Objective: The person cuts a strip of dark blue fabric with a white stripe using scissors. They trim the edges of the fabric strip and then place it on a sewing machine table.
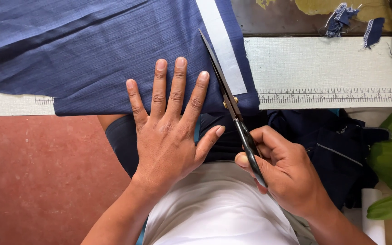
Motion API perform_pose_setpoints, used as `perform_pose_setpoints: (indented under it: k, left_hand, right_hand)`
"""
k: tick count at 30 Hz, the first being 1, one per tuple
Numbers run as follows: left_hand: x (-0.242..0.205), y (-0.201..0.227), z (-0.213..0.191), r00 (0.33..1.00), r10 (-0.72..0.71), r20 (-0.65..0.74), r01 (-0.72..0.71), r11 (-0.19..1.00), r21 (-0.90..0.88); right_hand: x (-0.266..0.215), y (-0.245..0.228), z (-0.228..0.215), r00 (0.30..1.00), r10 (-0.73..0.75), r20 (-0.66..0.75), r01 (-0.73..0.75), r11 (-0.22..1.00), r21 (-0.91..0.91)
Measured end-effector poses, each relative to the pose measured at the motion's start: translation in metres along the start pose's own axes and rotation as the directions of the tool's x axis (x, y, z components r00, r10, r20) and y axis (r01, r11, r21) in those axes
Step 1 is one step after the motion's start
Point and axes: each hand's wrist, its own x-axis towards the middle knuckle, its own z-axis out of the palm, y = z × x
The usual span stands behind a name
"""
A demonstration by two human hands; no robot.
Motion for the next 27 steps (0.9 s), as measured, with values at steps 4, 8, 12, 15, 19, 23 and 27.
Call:
perform_pose_setpoints:
  k: [4, 8, 12, 15, 19, 23, 27]
  left_hand:
    - [-0.003, 0.002, -0.003, 1.0, 0.019, 0.006, -0.019, 1.0, 0.005]
    - [-0.003, 0.005, -0.004, 1.0, 0.014, -0.005, -0.014, 1.0, 0.015]
    - [-0.003, 0.007, -0.006, 1.0, 0.006, -0.02, -0.006, 1.0, -0.006]
    - [-0.005, 0.005, -0.007, 1.0, 0.016, -0.021, -0.016, 1.0, 0.004]
    - [-0.005, 0.005, -0.011, 1.0, 0.02, -0.007, -0.021, 1.0, -0.005]
    - [-0.005, 0.006, -0.014, 0.999, 0.028, -0.016, -0.028, 1.0, -0.012]
    - [-0.006, 0.006, -0.017, 0.999, 0.026, -0.019, -0.026, 1.0, -0.013]
  right_hand:
    - [0.001, -0.008, -0.005, 0.999, -0.034, 0.004, 0.033, 0.997, 0.07]
    - [0.011, -0.031, -0.009, 0.999, 0.016, 0.052, -0.017, 1.0, 0.02]
    - [0.019, -0.034, -0.007, 0.998, 0.036, 0.059, -0.037, 0.999, 0.018]
    - [0.018, -0.032, -0.004, 0.998, 0.022, 0.061, -0.028, 0.995, 0.091]
    - [0.022, -0.041, -0.009, 0.998, 0.045, 0.054, -0.052, 0.987, 0.154]
    - [0.036, -0.052, -0.009, 0.988, 0.074, 0.138, -0.096, 0.983, 0.158]
    - [0.04, -0.061, -0.002, 0.988, 0.111, 0.111, -0.124, 0.986, 0.115]
